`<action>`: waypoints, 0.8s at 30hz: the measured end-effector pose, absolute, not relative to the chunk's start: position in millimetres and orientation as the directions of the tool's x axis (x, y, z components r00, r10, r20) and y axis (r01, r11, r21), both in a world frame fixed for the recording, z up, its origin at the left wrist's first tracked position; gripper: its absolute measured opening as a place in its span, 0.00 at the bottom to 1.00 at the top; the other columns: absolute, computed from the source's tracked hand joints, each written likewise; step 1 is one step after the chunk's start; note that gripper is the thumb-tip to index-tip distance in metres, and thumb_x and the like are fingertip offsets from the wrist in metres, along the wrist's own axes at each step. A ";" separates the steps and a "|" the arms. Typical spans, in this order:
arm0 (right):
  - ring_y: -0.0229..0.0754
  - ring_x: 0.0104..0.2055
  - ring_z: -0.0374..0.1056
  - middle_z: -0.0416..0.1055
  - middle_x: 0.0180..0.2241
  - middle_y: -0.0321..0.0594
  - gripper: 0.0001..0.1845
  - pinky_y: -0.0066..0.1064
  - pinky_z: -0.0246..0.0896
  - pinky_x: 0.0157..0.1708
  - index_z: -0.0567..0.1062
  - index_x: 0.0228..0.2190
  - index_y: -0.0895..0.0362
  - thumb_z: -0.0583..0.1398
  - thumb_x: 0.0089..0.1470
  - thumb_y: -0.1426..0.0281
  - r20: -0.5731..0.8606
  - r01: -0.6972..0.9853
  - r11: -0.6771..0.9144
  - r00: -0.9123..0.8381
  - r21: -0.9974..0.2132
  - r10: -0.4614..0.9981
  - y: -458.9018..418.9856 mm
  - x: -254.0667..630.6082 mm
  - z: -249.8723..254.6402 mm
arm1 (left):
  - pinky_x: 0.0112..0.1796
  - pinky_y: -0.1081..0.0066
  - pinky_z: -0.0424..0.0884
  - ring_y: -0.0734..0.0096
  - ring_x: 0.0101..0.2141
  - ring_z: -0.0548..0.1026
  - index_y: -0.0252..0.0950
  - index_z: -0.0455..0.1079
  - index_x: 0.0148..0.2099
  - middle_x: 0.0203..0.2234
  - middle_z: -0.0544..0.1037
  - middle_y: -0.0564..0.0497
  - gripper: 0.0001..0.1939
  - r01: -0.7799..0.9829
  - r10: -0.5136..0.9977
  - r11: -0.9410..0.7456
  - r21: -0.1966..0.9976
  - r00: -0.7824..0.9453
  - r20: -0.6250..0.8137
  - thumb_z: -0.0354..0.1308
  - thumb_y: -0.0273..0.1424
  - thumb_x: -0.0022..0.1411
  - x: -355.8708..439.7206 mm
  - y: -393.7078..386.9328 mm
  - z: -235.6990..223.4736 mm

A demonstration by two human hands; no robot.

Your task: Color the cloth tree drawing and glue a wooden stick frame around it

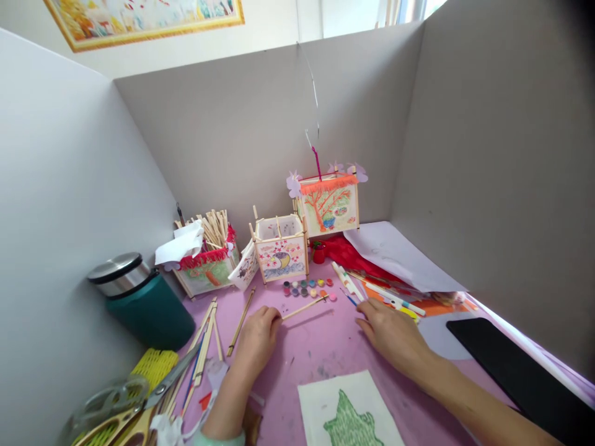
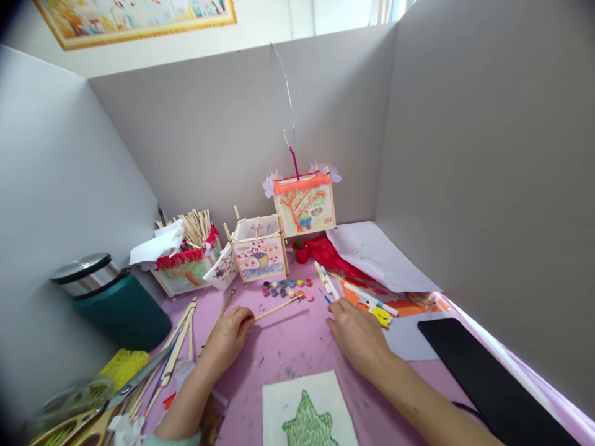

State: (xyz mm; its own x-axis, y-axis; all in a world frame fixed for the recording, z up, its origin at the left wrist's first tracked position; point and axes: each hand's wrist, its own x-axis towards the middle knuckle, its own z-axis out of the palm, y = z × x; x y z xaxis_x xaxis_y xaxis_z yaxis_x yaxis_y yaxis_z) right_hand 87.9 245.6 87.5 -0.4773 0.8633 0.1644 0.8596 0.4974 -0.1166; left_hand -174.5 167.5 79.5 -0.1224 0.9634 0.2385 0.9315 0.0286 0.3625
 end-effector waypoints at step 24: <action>0.47 0.34 0.70 0.72 0.33 0.41 0.11 0.30 0.51 0.25 0.72 0.28 0.55 0.53 0.56 0.64 0.085 0.907 0.410 -0.403 -0.094 0.911 238.4 122.0 86.2 | 0.40 0.70 0.64 0.67 0.38 0.72 0.36 0.70 0.43 0.38 0.73 0.46 0.11 0.929 0.965 0.113 0.352 -0.187 0.183 0.49 0.29 0.60 -174.5 167.0 71.3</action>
